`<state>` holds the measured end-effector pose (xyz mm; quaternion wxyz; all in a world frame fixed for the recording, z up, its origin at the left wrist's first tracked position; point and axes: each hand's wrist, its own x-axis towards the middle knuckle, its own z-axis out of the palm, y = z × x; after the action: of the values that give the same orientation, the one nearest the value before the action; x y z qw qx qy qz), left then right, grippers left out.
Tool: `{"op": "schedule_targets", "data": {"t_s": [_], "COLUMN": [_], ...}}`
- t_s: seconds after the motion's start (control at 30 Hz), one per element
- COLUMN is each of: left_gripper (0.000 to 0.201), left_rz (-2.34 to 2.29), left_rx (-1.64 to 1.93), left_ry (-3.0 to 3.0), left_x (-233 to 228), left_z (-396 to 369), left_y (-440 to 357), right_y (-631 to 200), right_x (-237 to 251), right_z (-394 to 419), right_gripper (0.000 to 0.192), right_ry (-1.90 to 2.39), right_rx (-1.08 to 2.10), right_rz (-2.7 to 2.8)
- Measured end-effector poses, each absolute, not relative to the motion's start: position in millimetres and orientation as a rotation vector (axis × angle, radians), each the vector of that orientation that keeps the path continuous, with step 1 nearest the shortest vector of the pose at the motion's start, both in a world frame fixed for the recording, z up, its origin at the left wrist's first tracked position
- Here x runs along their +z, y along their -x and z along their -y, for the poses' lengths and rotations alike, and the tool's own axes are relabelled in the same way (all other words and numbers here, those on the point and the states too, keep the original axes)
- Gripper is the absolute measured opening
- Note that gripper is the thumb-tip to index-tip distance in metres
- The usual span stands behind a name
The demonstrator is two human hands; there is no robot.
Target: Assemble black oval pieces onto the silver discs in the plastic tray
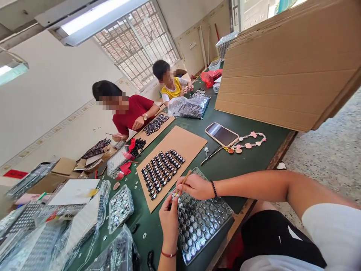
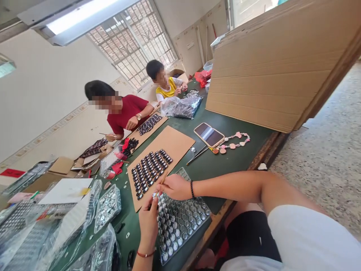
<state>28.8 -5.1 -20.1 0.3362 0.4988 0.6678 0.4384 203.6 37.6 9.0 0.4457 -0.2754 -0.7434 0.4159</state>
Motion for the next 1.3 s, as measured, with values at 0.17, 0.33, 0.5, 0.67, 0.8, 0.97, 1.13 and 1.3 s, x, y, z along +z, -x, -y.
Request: {"op": "schedule_targets", "data": {"t_s": [0.17, 0.33, 0.5, 0.67, 0.8, 0.97, 1.13, 1.3], "left_gripper": [0.038, 0.02, 0.027, 0.031, 0.038, 0.033, 0.045, 0.043], "left_rz": [-1.804, -1.494, -1.398, -1.418, -1.666, -1.753, -1.782, -1.761], "left_rx": [1.361, 1.857, 1.642, 1.415, 1.164, 1.013, 0.916, 0.887], "left_ry": [-1.207, -0.815, -0.288, -0.694, -1.162, -1.432, -1.466, -1.46], "left_x": [-4.4, 32.3, 36.7, 7.7, -2.6, -2.2, -2.6, -3.6], "left_z": [-4.6, -36.4, -28.4, -0.4, 15.2, 23.0, 23.2, 22.4], "left_y": [-20.3, 42.6, 72.0, 5.1, -29.7, -29.8, -26.7, -30.8], "right_y": [-207.1, -210.0, -207.9, -208.5, -206.9, -202.3, -201.8, -204.4], "right_x": [16.1, 21.5, 24.2, 21.8, 12.8, 1.2, -7.3, -11.5], "right_z": [-45.9, -55.8, -51.6, -42.1, -36.4, -30.7, -25.3, -25.4], "right_gripper": [0.03, 0.026, 0.031, 0.032, 0.025, 0.016, 0.02, 0.029], "right_ry": [0.616, 0.56, 0.541, 0.603, 0.674, 0.652, 0.645, 0.584], "right_rx": [1.175, 1.213, 1.193, 1.044, 0.921, 0.817, 0.723, 0.573], "right_rz": [1.565, 1.377, 1.364, 1.514, 1.69, 1.935, 2.082, 2.182]}}
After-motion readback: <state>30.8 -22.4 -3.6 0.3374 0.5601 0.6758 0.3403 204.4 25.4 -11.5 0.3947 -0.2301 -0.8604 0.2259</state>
